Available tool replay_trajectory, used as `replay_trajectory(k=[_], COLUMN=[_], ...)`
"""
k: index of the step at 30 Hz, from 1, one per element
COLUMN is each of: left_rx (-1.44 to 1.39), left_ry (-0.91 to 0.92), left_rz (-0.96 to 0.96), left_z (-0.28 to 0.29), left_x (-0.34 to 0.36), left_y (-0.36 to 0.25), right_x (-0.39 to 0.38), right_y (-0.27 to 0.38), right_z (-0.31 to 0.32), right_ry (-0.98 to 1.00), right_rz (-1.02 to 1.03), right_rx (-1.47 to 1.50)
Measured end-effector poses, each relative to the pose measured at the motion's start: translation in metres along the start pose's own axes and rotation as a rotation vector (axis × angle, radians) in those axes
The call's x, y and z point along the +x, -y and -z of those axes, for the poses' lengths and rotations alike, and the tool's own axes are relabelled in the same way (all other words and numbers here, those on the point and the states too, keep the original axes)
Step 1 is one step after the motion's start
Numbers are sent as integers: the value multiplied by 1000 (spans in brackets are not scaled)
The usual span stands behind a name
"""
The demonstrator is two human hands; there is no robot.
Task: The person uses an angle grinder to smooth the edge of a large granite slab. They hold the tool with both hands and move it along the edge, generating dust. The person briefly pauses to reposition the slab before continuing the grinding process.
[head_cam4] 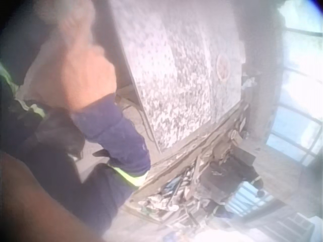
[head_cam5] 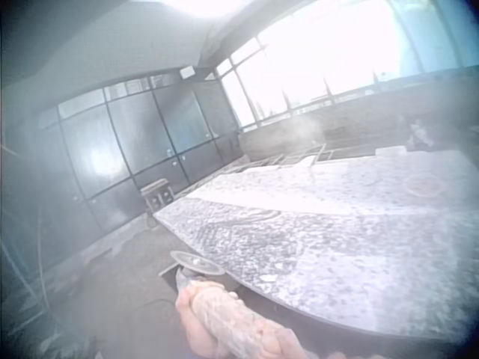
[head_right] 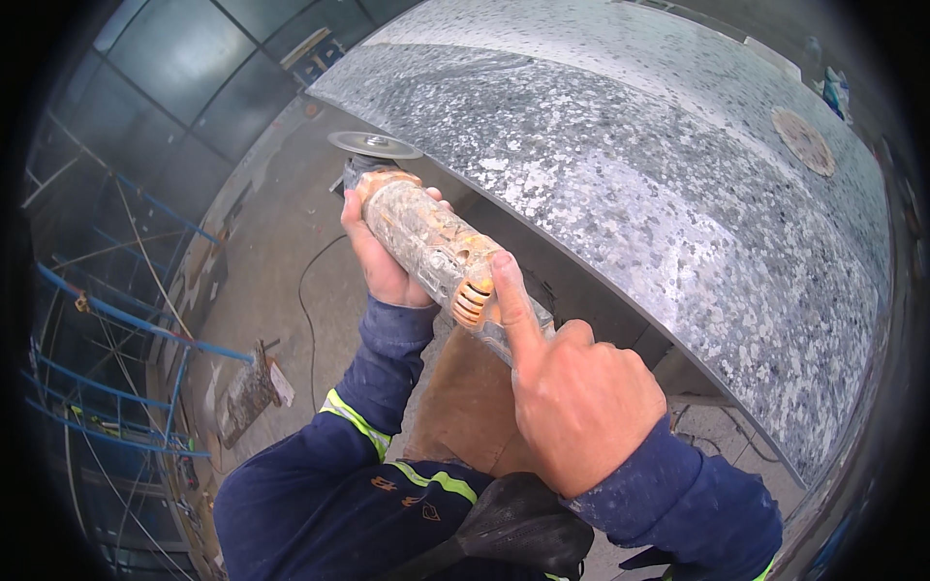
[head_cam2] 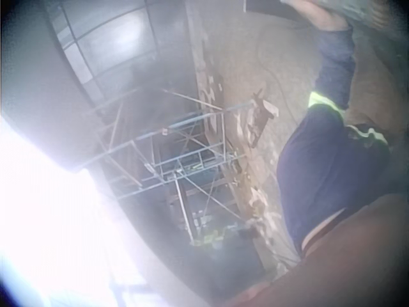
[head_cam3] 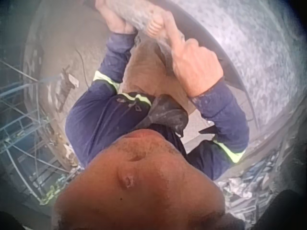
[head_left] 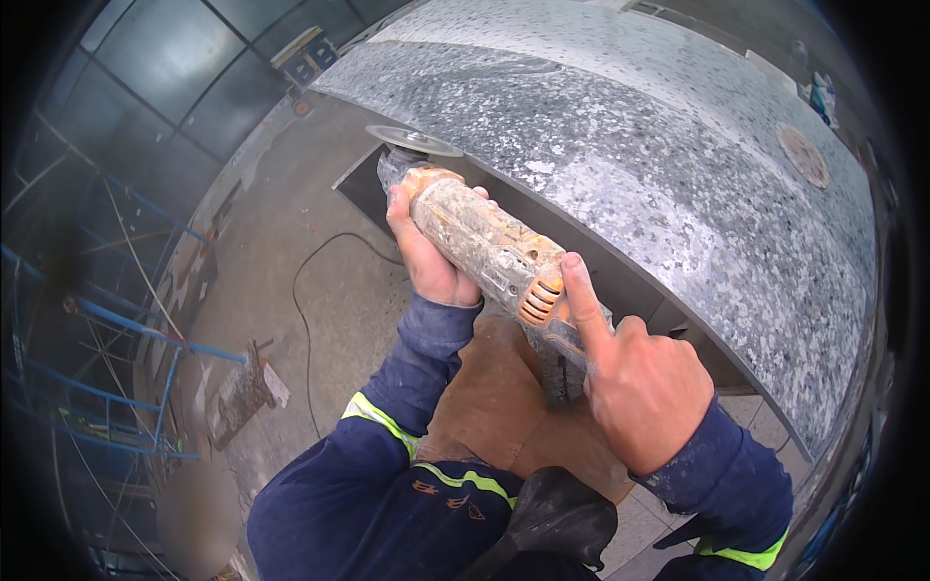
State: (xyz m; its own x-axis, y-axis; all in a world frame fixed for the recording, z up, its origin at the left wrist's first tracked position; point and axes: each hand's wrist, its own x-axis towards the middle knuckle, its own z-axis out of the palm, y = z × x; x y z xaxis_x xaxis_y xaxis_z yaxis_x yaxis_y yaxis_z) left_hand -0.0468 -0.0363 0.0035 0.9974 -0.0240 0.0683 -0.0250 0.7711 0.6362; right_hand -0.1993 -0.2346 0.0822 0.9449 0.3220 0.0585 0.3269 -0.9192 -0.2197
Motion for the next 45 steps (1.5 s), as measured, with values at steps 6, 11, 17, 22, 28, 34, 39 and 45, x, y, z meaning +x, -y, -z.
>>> replay_trajectory(k=[6,11,17,22,28,34,39,45], left_rx=[27,23,1,19,15,14,20,18], left_ry=[-3,-7,11,11,-24,10,0,-10], left_rz=[-12,-3,-4,3,-9,-32,-46,-50], left_z=[-6,-11,-12,-5,3,18,23,29], left_x=[-7,-15,-16,-6,10,26,36,46], left_y=[2,4,5,1,-1,-6,-6,-6], right_x=[-9,-15,-16,-6,10,25,34,44], right_y=[-1,-1,0,-3,-2,-1,1,0], right_z=[3,5,7,3,-1,-4,-12,-17], right_ry=[9,12,44,9,-10,-24,-42,-69], right_rz=[10,-9,-23,16,38,49,31,37], right_rx=[-3,-18,-20,2,-5,6,-3,-18])
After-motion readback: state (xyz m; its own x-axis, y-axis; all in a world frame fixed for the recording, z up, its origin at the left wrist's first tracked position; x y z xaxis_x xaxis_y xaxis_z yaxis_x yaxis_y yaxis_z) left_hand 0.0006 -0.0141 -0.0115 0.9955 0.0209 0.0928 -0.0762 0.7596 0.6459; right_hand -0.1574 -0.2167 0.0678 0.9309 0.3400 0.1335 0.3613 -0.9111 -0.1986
